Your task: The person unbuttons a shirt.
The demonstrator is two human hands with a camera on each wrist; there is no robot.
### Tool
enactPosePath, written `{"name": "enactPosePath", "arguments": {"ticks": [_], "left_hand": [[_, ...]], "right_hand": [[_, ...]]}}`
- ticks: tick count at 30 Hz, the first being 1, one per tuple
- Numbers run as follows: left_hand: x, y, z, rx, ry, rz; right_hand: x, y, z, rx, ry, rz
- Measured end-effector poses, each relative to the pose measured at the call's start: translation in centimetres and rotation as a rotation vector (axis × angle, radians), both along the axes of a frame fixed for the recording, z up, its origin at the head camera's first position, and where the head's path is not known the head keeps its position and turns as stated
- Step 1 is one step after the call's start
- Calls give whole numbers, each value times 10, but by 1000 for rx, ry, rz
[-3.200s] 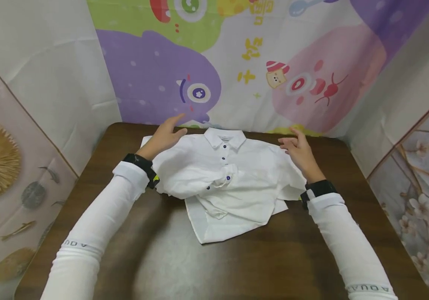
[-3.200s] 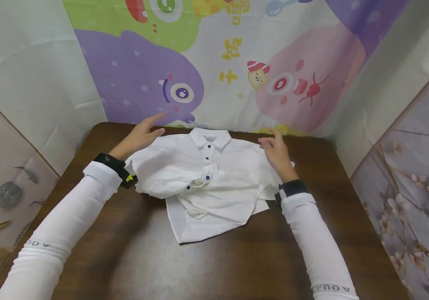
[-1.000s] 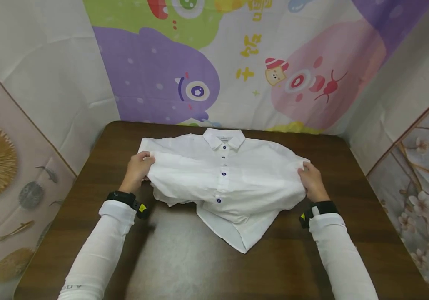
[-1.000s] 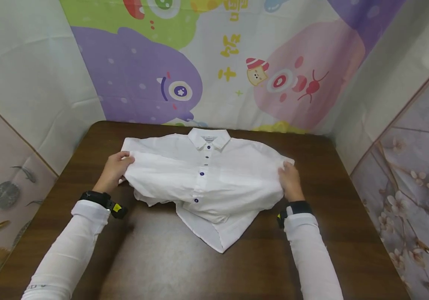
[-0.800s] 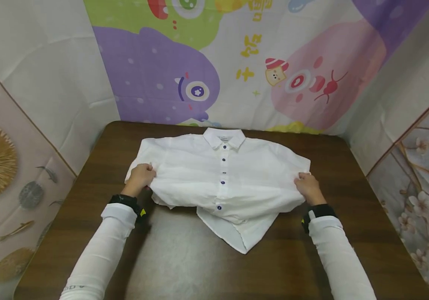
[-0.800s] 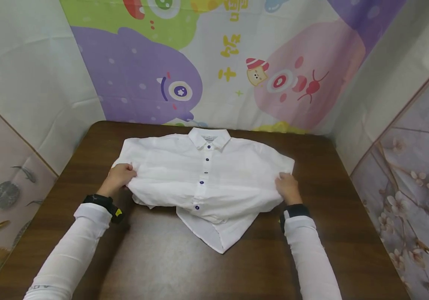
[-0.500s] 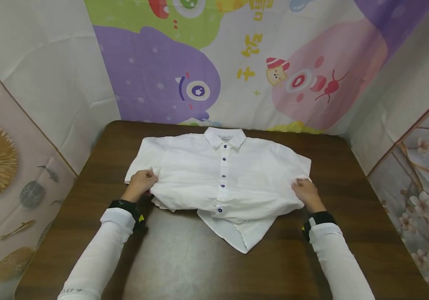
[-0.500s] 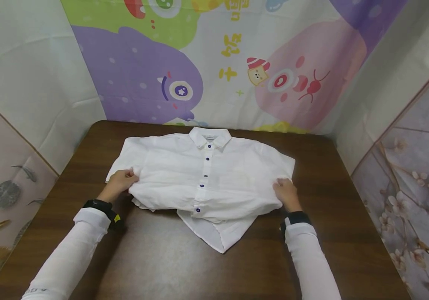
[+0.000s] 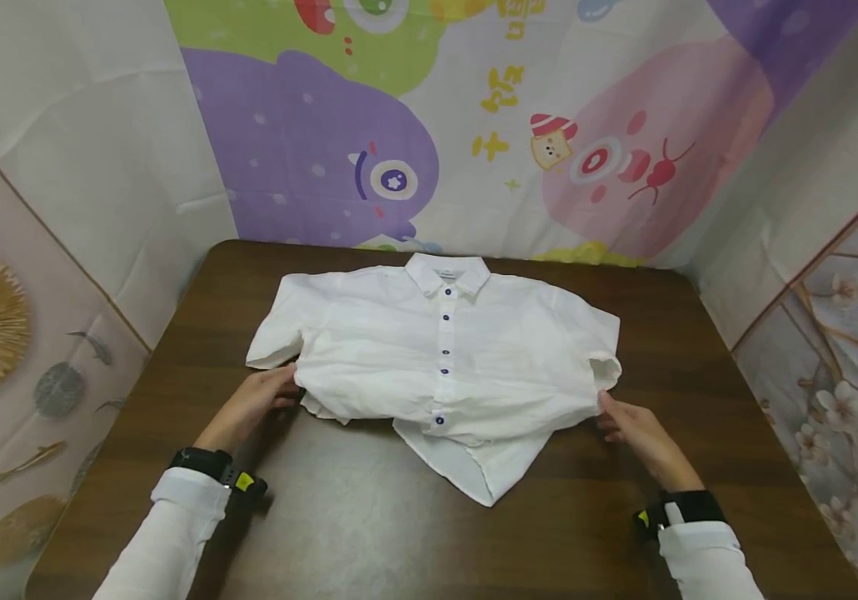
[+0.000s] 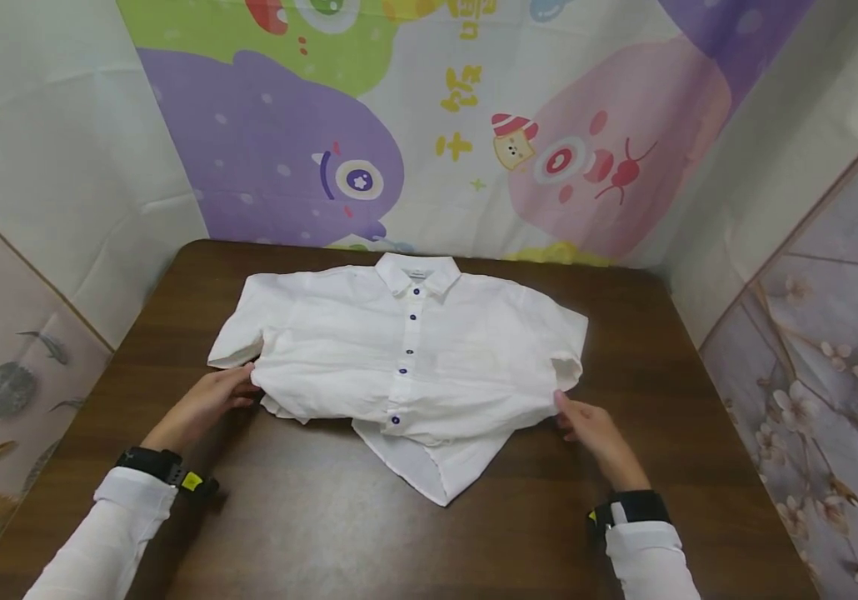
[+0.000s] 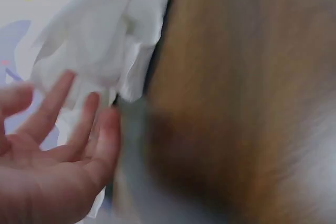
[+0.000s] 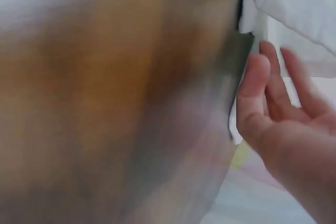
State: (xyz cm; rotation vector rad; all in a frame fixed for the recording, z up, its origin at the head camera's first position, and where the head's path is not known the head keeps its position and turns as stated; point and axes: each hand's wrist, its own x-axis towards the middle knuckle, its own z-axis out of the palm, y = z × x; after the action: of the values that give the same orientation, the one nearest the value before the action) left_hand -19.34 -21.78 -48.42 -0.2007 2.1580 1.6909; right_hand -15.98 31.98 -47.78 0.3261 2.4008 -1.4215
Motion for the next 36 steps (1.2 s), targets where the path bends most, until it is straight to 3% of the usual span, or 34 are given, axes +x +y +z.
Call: {"name": "enactPosePath", "arguments": {"ticks": [3,7,10,12,16,20,25,27,29,32,36], "left_hand": [[9,1,-1,60,53,26],[17,7,1,218,126,75],[19,13,3,306,218,106],[15,16,-2,367,315,138],[9,27,8,298,433,233],[6,38,28,209,441,314],[2,42,37,62,469,346],[0,43,40,-12,466,345],[-2,41,41,-112,439,314],[-3,36,40,-292,384,204],[-2,25,31,-489,293,-24]], "right_hand": [[8,-6,-5,-9,31,24],[12,-14,-10,-43,114,-44],[10,-18,-14,-81,189,-103],[2,-14,-26,-167,254,-137],[-12,-7,-39,-388,374,-184],[-13,-18,-14,-487,443,-243],[-11,-32,22,-283,447,-358],[-11,-34,32,-99,387,-364],[-11,-32,37,22,334,-319],[-9,-27,38,192,288,-177],[-7,-21,27,358,236,15]]}}
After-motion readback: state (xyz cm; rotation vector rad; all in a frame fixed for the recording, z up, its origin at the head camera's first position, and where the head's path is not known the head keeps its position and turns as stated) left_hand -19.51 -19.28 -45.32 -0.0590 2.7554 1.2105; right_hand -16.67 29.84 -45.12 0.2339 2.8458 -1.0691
